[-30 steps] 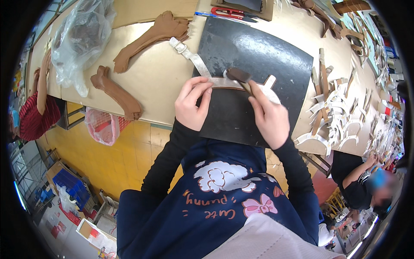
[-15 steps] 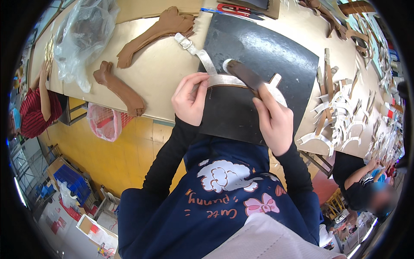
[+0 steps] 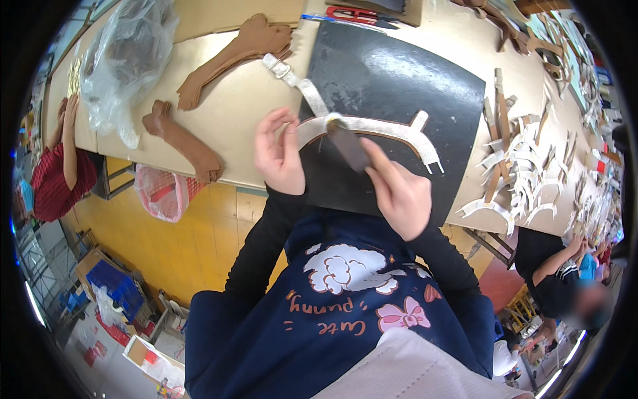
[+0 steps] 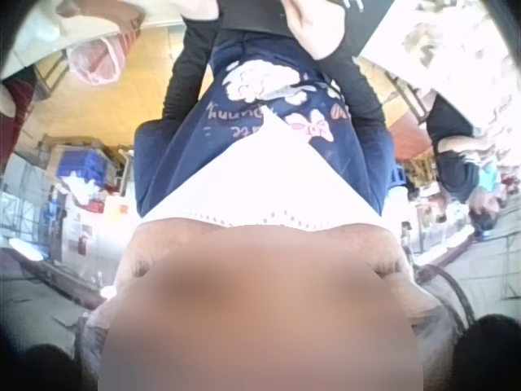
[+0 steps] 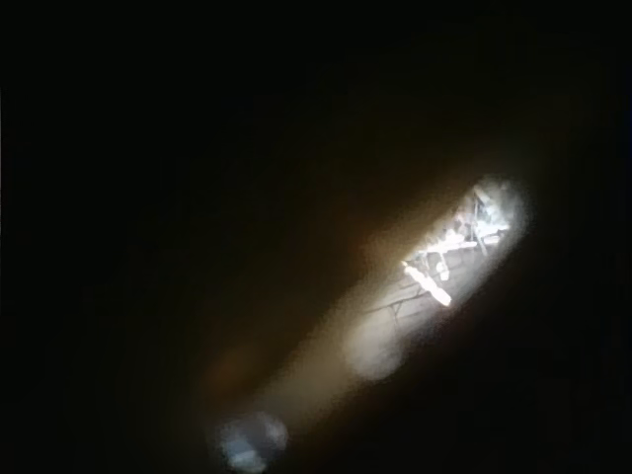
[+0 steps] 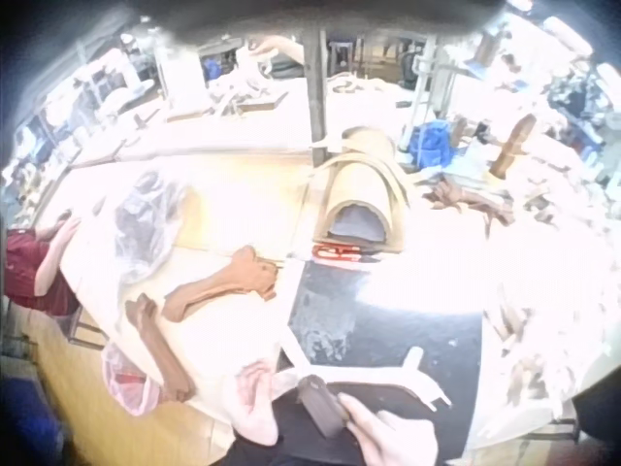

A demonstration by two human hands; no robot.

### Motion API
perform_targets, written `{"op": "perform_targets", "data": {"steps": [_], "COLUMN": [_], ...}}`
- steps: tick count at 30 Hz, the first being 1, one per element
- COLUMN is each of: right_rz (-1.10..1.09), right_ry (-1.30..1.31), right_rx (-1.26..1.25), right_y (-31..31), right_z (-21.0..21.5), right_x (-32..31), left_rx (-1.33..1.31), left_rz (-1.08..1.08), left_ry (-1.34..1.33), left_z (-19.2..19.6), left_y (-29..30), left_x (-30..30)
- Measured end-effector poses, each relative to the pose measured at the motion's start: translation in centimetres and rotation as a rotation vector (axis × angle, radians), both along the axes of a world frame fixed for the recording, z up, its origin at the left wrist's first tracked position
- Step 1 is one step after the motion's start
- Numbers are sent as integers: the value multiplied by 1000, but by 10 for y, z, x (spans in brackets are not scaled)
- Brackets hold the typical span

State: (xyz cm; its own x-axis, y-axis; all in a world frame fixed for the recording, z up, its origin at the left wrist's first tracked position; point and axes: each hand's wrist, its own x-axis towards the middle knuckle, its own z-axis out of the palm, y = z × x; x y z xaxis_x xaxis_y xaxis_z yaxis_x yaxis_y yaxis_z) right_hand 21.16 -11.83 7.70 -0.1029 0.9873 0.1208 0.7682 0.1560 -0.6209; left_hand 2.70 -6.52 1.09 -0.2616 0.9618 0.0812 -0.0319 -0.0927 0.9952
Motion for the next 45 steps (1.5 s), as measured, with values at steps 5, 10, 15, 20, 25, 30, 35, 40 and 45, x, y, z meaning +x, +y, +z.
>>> {"op": "perform_targets", "data": {"steps": [5,10,15,20,25,30,35,40,45], "right_rz": [32,-138,-335,-228,-286,-326,-345,-610,-775], "right_ry": [-26,216,83,135,36,85,-41,-186,-288], "right_rx": [-227,118,-151,48,-112,-131,-107,2,-251], "right_y": [-10,-24,-31,-51,-59,-62,-65,-74,-67], "right_z": [18,19,13,7,4,6,-7,-19,-19], "right_x": [16,37,54,59,67,68,95,136,151], "left_rx": [114,324,462,452,415,406,292,242,68], "left_rz": [-1,-266,-693,-688,-699,-638,-658,-763,-793], "left_ry": [19,515,916,974,984,961,960,840,534], "left_z": [-5,2,7,8,11,15,14,16,47], "left_y": [-4,-4,4,9,6,8,15,21,23], "left_x": [2,3,26,33,35,52,65,64,73]}}
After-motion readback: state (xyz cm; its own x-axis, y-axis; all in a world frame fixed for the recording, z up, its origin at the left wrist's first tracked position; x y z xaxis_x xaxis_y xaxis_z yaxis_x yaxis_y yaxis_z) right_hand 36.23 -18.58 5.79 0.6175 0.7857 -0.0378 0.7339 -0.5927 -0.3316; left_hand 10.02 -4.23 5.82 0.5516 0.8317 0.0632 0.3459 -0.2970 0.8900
